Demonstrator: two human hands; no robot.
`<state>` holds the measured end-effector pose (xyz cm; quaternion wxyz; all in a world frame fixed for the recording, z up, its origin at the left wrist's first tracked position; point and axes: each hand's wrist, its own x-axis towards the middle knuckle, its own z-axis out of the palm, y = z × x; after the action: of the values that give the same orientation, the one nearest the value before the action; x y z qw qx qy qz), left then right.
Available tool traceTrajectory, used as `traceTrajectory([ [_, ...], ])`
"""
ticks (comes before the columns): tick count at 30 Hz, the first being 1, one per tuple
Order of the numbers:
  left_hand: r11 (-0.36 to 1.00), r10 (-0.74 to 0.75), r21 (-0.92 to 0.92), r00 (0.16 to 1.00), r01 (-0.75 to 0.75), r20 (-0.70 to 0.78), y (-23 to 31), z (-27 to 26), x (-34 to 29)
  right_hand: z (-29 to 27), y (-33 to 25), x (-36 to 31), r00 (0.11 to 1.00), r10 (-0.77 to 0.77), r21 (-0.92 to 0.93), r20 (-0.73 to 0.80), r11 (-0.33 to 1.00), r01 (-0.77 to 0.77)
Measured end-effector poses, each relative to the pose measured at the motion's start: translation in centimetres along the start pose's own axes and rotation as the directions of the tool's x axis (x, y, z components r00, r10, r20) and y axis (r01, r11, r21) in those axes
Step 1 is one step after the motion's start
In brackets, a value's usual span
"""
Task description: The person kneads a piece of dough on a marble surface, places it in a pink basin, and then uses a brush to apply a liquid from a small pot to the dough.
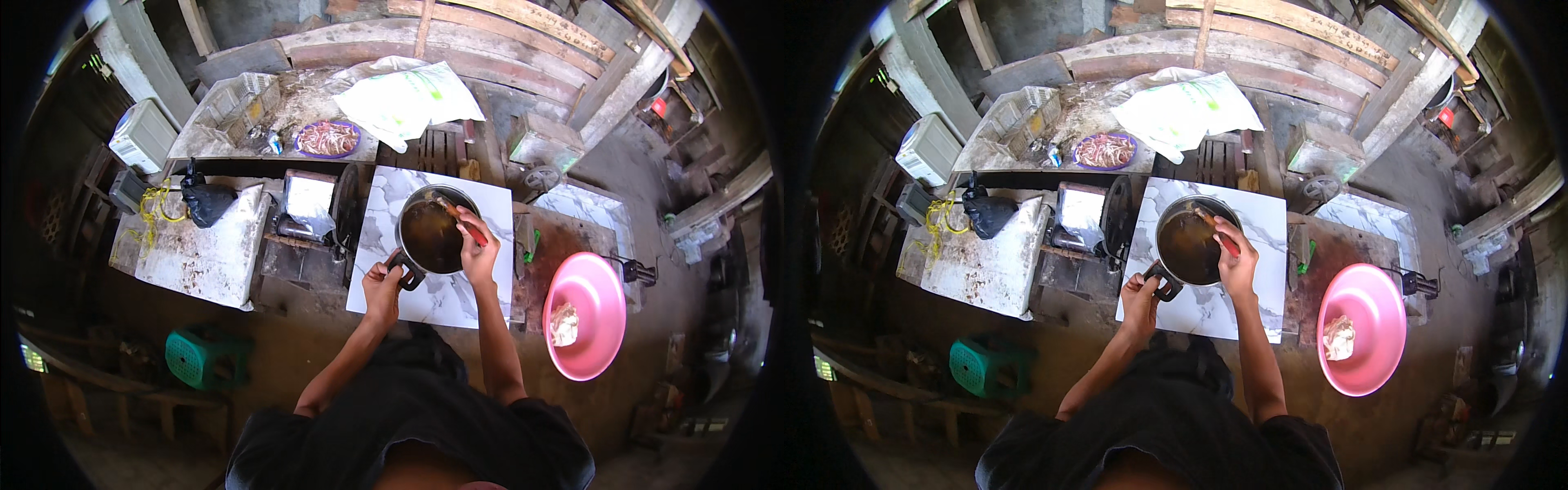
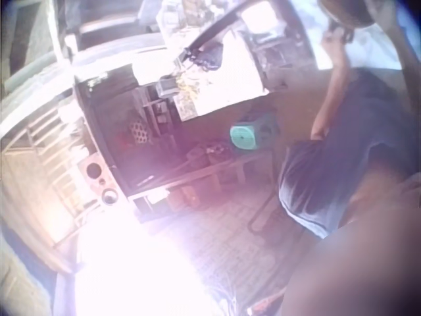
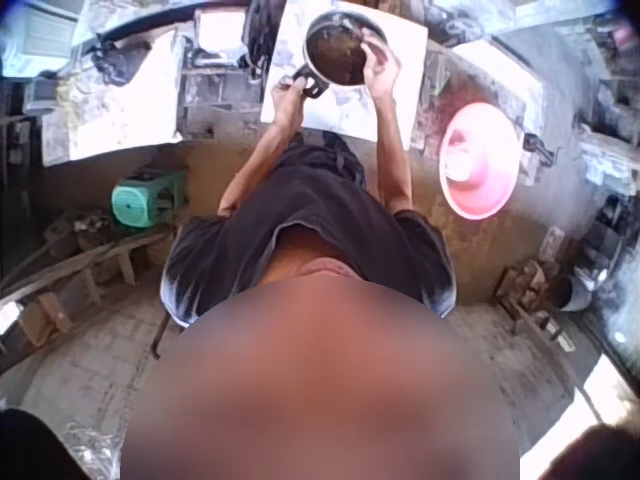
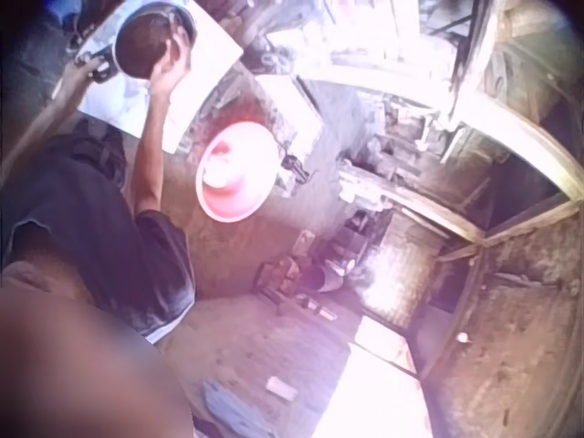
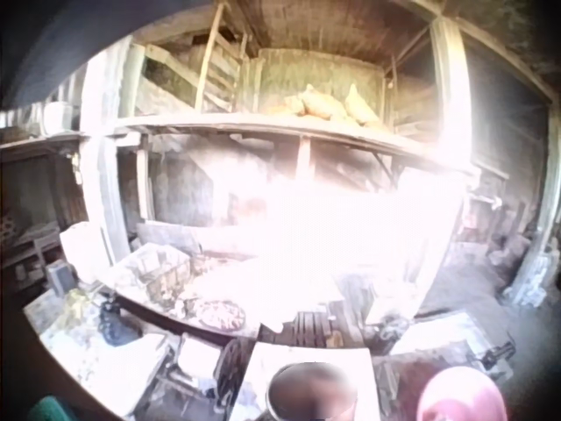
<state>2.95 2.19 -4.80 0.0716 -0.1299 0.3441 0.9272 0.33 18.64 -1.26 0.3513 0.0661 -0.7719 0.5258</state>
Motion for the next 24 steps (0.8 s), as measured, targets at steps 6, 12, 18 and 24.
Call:
traceTrajectory([
  [6, 1.0, 0.011, -0.005, 0.999, -0.011, -0.032, -0.1, -0.9, -0.2, 0.3, 0.7, -1.7, 0.991, 0.124, 0.064, -0.049, 0.991, -0.121],
  [12, 1.0, -0.01, 0.025, 0.998, 0.011, -0.061, -0.1, -3.5, 0.2, 0.4, 1.4, -2.2, 0.971, 0.237, 0.353, -0.031, 0.911, -0.211],
  [18, 0.999, -0.02, 0.047, 0.998, 0.023, -0.063, 0.2, -3.2, -0.3, 0.1, 0.4, -2.5, 0.989, 0.098, 0.14, 0.115, 0.984, -0.114],
  [24, 0.986, 0.019, 0.165, 0.999, -0.014, -0.027, 0.0, -3.7, -0.1, 0.6, 0.8, -2.8, 0.943, -0.182, -0.174, 0.277, 0.956, 0.236],
])
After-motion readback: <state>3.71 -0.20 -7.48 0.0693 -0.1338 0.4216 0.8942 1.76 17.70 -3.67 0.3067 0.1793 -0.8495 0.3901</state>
